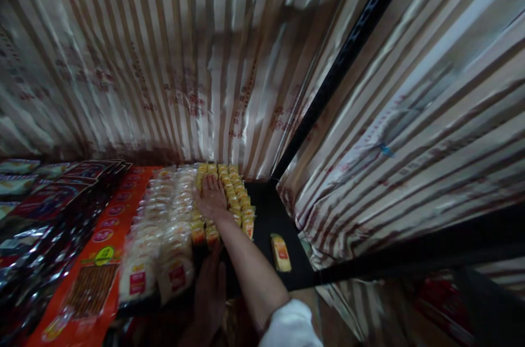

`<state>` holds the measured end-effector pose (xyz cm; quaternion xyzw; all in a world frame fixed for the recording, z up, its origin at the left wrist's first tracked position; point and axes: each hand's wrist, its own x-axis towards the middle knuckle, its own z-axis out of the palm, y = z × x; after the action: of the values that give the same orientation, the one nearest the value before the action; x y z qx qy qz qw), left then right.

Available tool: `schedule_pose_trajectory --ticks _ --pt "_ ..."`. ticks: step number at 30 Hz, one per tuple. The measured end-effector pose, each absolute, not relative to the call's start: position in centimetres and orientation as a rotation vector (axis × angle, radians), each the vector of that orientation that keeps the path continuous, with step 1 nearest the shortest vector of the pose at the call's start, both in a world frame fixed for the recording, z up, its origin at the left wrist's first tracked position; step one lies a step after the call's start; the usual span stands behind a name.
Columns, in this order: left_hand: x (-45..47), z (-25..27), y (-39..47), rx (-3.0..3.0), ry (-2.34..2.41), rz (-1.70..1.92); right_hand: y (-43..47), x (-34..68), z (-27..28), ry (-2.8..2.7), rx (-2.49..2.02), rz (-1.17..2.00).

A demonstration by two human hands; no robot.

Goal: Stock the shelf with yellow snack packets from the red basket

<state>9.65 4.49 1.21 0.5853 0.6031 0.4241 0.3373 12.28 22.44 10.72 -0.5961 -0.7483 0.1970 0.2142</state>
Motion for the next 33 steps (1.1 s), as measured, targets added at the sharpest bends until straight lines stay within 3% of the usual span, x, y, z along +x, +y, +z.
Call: schedule_pose_trajectory --ticks 5,10,18,27,33 --pt "9.9 1.3 4.6 1.531 1.574 1.091 19.3 15.3 12.4 -1.756 -1.438 0.416" --pt "9.9 1.4 4.7 1.595 1.576 1.116 12.0 19.7 10.5 -1.347 -1.540 0.214" --pt "10.0 0.2 4.8 1.657 1.604 1.124 4.1 19.4 4.5 -1.513 -1.563 0.337" --pt "9.5 0.6 5.0 1.805 1.586 1.192 4.2 20.4 4.3 -1.522 -1.782 0.245" --pt "9.5 -0.2 5.0 1.863 1.584 1.238 4.3 20.4 3.0 -1.571 -1.635 0.332"
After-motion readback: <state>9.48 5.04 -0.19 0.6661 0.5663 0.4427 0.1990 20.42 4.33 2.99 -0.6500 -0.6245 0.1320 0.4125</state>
